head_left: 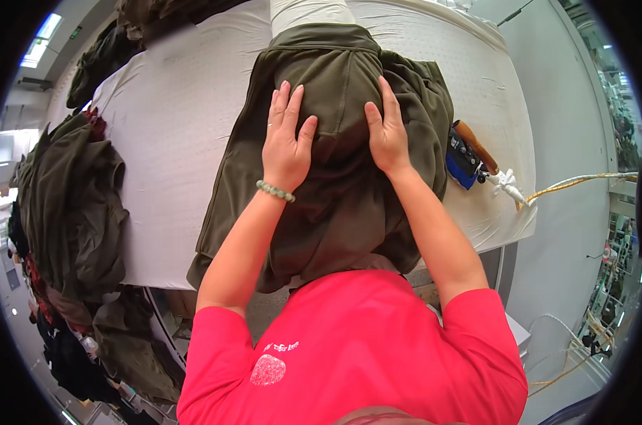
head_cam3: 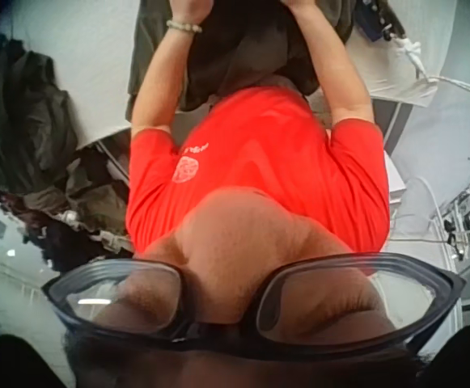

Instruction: Ironing and folding a pair of green trousers on a pressing table.

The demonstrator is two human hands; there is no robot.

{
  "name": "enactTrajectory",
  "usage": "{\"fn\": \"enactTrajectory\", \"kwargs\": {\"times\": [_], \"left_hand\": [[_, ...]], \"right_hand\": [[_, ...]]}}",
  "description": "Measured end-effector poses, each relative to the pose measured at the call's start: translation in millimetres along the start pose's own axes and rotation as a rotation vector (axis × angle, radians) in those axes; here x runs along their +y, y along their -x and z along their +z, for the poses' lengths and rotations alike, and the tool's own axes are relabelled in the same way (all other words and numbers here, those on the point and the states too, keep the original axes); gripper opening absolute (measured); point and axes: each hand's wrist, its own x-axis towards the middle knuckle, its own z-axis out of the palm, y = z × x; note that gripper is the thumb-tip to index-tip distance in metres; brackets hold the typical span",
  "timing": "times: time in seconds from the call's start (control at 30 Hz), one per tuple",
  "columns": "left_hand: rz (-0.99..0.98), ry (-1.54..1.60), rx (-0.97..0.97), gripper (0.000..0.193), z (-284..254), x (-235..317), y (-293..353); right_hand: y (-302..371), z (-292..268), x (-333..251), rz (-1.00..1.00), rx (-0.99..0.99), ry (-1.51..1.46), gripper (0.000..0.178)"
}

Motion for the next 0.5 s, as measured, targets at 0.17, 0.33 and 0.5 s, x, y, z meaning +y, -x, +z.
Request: {"fn": "enactTrajectory", "kwargs": {"times": [0.17,0.33,0.5], "left_hand": [[-0.03,-0.004,-0.083,0.05,2,-15,-47],[0.045,-0.096,-0.098,0.053,20,-53,-105],[0.122,-0.157,-0.16,0.054,31,-68,-145]], "right_hand": [[-33,11,-33,0.049,-0.116,0.222,0.075],[-102,24,-9,0.119,-0.197,0.06,0.077],[-124,33,11,0.124,-0.154,0.067,0.074]]}}
